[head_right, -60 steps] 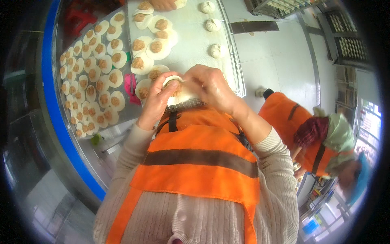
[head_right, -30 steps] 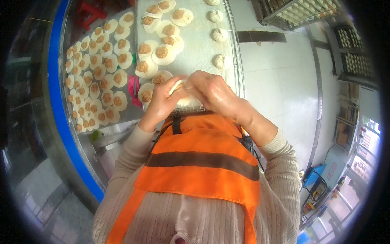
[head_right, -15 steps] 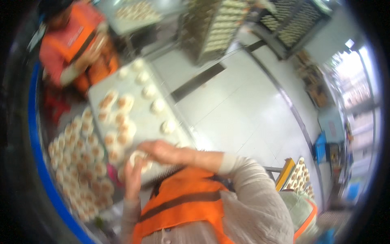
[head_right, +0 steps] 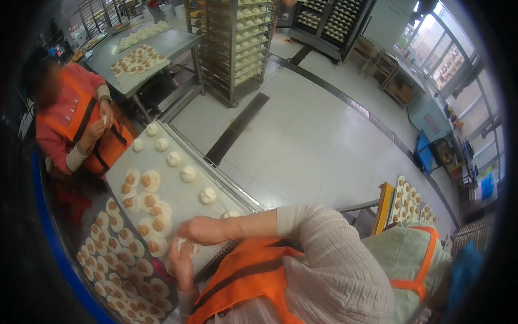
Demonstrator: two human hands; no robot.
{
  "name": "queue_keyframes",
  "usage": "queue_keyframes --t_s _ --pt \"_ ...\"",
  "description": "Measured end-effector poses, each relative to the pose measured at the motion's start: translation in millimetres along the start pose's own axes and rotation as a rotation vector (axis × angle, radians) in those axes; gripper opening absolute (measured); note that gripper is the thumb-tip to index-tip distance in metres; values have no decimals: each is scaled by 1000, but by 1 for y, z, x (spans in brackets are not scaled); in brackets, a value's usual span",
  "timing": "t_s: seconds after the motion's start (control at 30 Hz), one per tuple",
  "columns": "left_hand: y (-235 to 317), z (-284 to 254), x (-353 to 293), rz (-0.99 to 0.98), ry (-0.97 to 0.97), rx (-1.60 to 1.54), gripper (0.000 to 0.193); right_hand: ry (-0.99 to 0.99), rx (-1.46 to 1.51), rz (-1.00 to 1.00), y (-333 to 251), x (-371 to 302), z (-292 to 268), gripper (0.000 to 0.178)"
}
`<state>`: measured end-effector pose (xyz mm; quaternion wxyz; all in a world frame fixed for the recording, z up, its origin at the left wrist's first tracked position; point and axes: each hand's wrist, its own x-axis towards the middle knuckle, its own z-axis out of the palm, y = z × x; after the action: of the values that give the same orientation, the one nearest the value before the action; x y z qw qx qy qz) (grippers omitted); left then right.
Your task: The person repeatedly picks up round dough discs, places a portion of filling in the center, and pleats the edges to seal the buns. The finished buns are placed on a metal tray. The process is repeated continuously throughout the clip.
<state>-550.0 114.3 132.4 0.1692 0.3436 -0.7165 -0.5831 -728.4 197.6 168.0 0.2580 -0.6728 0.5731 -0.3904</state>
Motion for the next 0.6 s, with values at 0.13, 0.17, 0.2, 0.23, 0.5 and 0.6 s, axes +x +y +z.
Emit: queue_keyframes --t_s 0.13,0.17,0.2,0.23,0.5,0.6 --pt "-3 -10 9 15 -142 346 46 17 7 -30 0 0 2 20" --pt "-2 -12 11 80 -153 564 47 -13 -38 5 0 0 3 18" --pt "0 -12 11 83 -122 399 47 -42 -84 38 1 2 2 17" --pt "4 -13 11 73 -73 234 47 -22 -129 20 2 3 1 17" --pt "17 -1 7 67 23 -256 42 67 3 8 -4 14 -18 26" --pt "18 0 7 90 92 -68 41 -44 -174 63 -10 15 -20 10"
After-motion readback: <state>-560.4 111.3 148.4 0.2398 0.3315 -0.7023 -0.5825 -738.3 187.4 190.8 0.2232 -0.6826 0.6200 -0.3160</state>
